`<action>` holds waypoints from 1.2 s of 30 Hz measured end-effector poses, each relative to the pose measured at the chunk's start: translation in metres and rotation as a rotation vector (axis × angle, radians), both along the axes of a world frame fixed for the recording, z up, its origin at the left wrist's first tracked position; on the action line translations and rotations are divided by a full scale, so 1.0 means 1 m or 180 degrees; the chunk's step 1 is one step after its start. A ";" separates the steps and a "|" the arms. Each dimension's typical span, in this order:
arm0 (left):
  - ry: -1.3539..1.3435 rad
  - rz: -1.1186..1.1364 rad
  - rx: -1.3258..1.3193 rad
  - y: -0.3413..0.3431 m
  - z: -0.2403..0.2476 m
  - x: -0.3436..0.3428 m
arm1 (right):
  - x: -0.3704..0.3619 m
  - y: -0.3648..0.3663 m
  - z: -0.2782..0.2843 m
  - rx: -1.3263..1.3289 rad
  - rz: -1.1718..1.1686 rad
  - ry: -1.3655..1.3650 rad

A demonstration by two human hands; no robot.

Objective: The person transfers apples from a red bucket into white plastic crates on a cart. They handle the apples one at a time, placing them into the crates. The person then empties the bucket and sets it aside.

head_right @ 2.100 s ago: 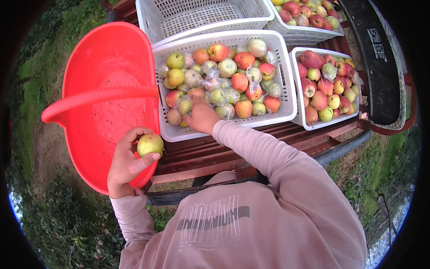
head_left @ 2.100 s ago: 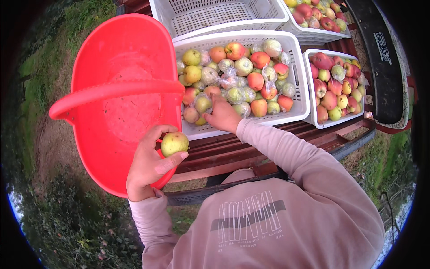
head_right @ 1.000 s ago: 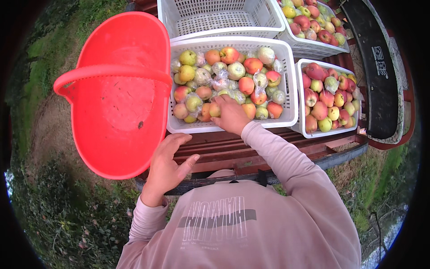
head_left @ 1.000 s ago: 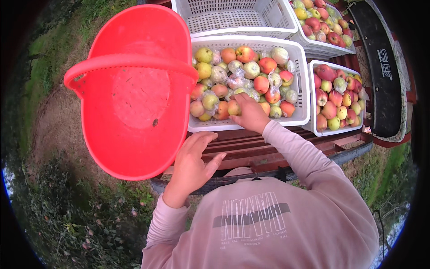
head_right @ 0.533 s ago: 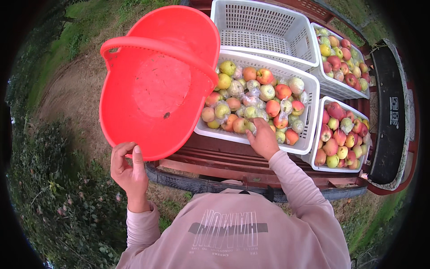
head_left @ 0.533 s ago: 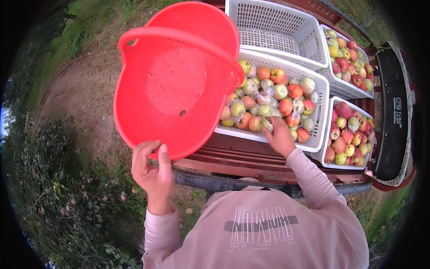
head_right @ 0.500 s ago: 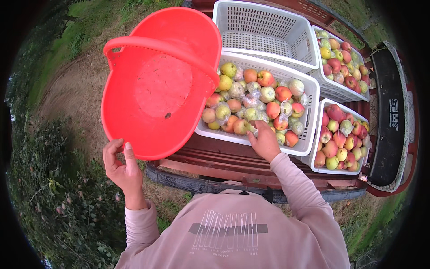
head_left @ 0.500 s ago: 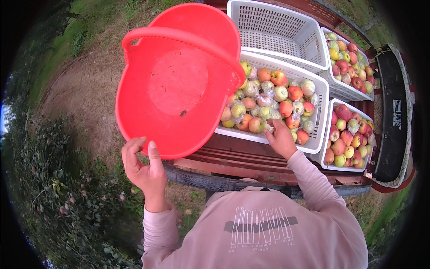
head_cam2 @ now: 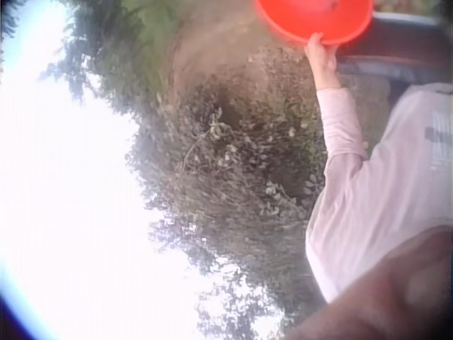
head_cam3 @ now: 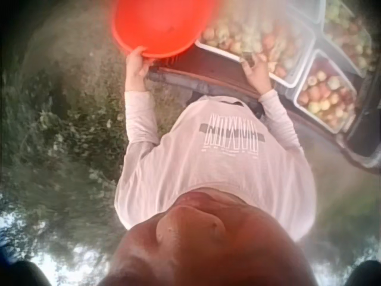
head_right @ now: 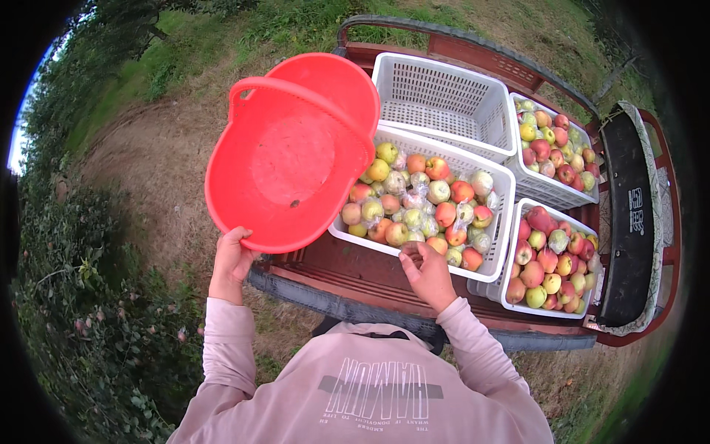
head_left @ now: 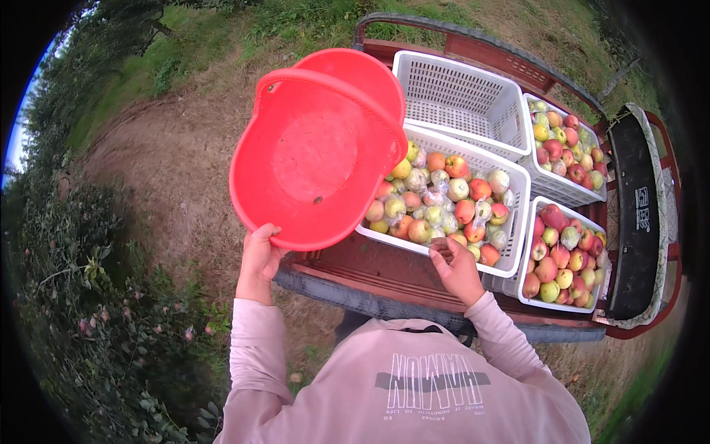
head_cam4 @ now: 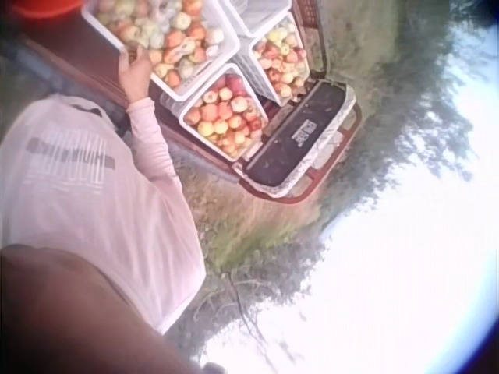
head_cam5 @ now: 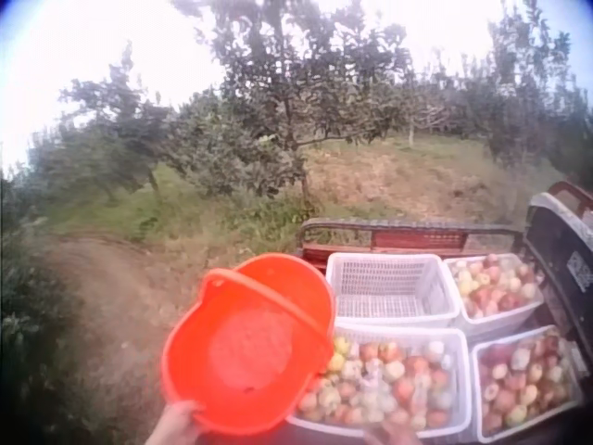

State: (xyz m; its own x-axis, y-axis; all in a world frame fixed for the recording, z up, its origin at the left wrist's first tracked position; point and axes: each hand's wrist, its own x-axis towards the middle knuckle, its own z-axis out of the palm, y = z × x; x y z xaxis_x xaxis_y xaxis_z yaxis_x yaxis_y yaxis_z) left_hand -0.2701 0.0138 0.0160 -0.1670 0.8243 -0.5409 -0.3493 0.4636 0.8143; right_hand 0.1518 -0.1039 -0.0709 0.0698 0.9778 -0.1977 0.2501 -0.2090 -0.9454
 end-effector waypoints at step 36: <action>-0.1839 0.1833 0.2834 -0.019 0.069 -0.224 | -0.208 0.065 0.126 0.0529 0.0593 0.0761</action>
